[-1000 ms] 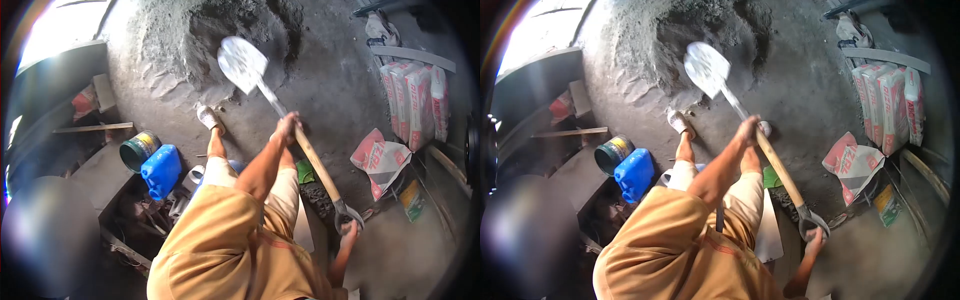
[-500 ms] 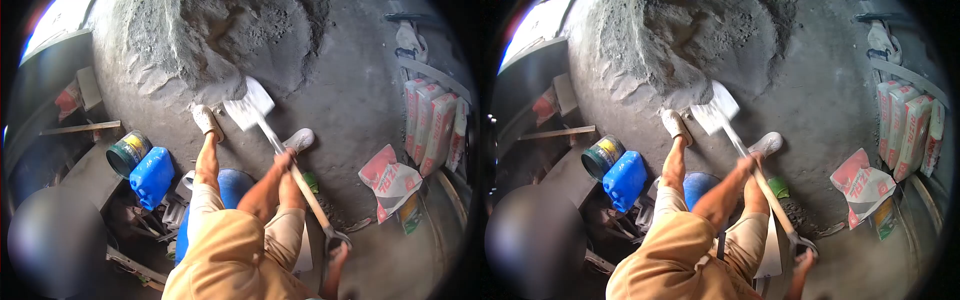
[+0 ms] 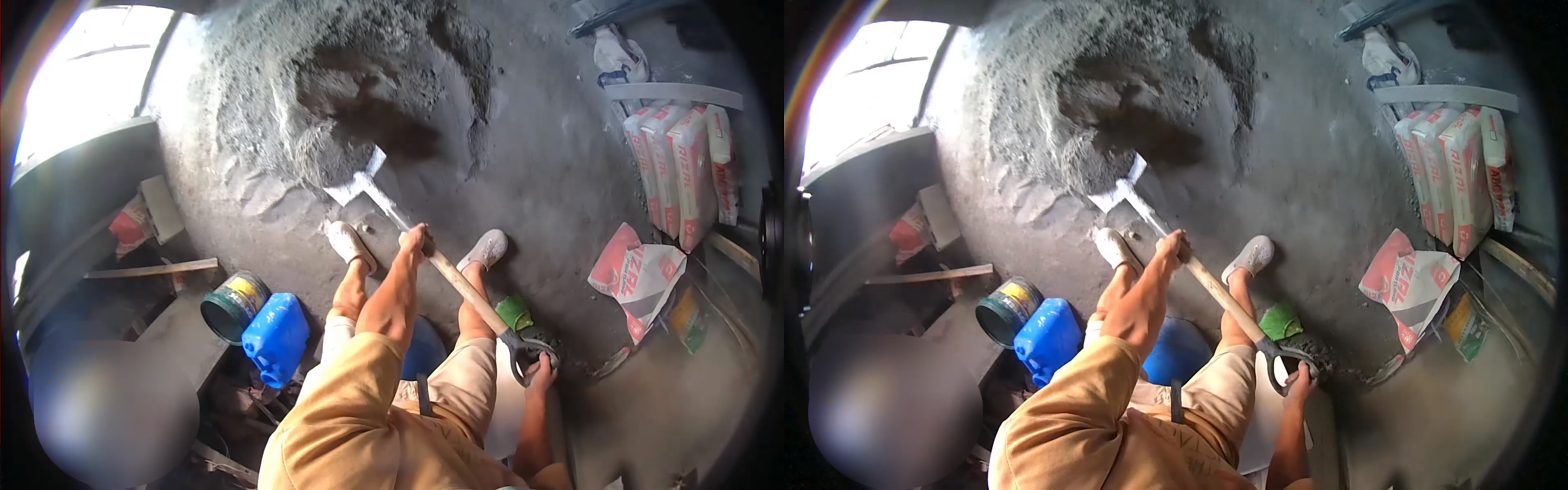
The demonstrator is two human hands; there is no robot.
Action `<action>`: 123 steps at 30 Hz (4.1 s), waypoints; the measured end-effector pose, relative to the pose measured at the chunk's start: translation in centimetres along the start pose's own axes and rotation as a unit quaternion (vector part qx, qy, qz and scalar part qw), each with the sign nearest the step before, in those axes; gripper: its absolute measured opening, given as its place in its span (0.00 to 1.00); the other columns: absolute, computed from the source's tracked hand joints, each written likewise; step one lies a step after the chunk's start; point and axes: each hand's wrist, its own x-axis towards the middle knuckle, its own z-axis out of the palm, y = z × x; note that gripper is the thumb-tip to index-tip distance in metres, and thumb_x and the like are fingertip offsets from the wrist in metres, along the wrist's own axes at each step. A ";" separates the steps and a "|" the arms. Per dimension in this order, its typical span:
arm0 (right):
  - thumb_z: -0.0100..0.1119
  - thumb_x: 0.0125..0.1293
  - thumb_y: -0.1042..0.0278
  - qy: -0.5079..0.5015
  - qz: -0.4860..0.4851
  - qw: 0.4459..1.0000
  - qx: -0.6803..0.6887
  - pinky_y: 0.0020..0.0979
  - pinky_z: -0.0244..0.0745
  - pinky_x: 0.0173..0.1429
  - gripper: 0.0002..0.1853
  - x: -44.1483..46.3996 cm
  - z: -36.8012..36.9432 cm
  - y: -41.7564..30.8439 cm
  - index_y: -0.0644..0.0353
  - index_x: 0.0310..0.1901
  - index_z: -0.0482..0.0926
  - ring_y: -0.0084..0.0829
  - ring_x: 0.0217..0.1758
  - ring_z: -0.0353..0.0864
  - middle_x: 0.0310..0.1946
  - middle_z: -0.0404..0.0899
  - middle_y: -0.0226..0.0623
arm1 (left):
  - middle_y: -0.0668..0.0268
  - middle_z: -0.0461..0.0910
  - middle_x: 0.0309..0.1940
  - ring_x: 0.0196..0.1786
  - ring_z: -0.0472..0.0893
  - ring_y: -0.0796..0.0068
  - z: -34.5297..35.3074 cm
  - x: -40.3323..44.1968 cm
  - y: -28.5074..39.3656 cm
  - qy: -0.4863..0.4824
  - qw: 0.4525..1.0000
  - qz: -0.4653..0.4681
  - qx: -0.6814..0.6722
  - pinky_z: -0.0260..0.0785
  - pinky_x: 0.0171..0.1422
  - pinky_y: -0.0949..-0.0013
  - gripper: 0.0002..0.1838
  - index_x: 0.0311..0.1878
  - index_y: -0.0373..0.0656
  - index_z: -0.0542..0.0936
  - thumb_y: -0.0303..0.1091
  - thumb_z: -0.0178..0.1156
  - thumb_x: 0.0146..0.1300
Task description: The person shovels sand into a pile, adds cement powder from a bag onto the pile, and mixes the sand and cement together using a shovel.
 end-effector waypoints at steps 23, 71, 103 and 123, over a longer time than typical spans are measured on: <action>0.58 0.55 0.72 -0.295 -0.097 0.950 -0.021 0.26 0.72 0.38 0.19 11.2 -3.5 -12.0 0.61 0.50 0.72 0.22 0.37 0.75 0.38 0.76 0.33 | 0.61 0.73 0.33 0.34 0.75 0.64 2.7 -20.1 10.1 -0.064 0.977 0.196 -0.058 0.73 0.49 0.57 0.22 0.43 0.37 0.71 0.46 0.63 0.59; 0.57 0.57 0.64 0.082 -0.402 0.910 -0.064 0.31 0.69 0.31 0.12 -0.2 6.0 -24.4 0.63 0.27 0.68 0.29 0.26 0.72 0.24 0.71 0.33 | 0.68 0.70 0.19 0.22 0.74 0.72 19.5 -17.9 29.7 -0.208 0.972 0.067 -0.086 0.71 0.27 0.64 0.16 0.29 0.45 0.71 0.46 0.63 0.57; 0.54 0.64 0.58 0.229 0.023 0.970 0.076 0.23 0.59 0.25 0.14 25.4 -5.9 -28.7 0.49 0.25 0.63 0.18 0.18 0.58 0.18 0.57 0.20 | 0.65 0.73 0.20 0.20 0.75 0.70 55.6 2.9 1.2 -0.192 0.978 -0.018 0.079 0.70 0.23 0.66 0.07 0.25 0.37 0.72 0.26 0.60 0.54; 0.49 0.56 0.66 -0.007 -0.253 0.966 -0.050 0.28 0.63 0.28 0.17 14.2 19.2 -40.0 0.60 0.11 0.67 0.25 0.19 0.66 0.12 0.68 0.29 | 0.66 0.73 0.25 0.24 0.74 0.73 30.9 -3.4 41.5 -0.146 0.981 0.102 -0.070 0.73 0.29 0.68 0.07 0.35 0.39 0.74 0.32 0.59 0.59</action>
